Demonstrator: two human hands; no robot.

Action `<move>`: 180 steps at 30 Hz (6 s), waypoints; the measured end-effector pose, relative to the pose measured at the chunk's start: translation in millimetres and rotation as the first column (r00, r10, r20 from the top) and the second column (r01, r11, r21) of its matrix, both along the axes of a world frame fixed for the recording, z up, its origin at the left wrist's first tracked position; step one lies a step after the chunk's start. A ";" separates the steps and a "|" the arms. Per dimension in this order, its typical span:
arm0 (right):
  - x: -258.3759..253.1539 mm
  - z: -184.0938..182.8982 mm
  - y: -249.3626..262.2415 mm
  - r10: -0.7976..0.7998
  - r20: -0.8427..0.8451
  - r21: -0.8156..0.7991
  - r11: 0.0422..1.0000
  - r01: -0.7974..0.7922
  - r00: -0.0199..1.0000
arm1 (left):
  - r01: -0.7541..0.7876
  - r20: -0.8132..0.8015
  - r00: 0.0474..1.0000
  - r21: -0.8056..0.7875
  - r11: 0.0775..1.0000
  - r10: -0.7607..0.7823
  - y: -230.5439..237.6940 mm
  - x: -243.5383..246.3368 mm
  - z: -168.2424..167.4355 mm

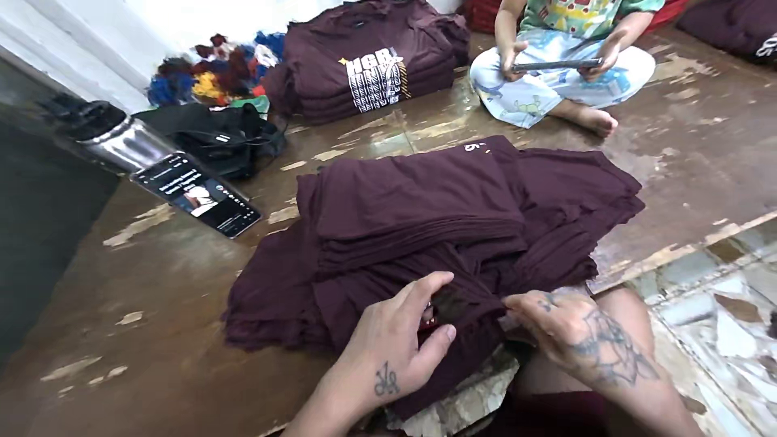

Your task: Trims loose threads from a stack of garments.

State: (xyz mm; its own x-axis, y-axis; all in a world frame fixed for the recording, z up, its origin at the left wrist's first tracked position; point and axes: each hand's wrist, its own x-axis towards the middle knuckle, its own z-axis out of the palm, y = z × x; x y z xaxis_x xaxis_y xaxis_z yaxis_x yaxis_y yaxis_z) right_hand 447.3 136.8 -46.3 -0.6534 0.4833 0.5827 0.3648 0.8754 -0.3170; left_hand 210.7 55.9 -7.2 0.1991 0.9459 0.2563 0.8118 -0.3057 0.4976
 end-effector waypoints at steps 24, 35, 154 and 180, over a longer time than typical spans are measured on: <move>11.5 -18.5 -31.7 0.430 -0.188 -0.130 0.880 -0.456 0.883 | -0.111 0.051 0.993 0.169 0.979 0.104 -18.2 -3.1 17.2; 0.3 -6.2 -5.8 0.359 -0.159 -0.025 0.930 -0.367 0.920 | -0.669 0.838 0.526 0.305 0.678 0.143 -28.4 -62.0 29.7; -66.4 -0.1 20.0 0.271 -0.277 -0.138 0.938 -0.318 0.922 | -0.160 0.879 0.449 -0.097 0.982 0.160 14.5 -2.6 -16.9; -8.3 -16.9 -2.8 0.524 -0.203 -0.191 0.807 -0.559 0.827 | -0.253 0.893 0.289 -0.277 0.927 0.345 12.6 -8.4 -8.9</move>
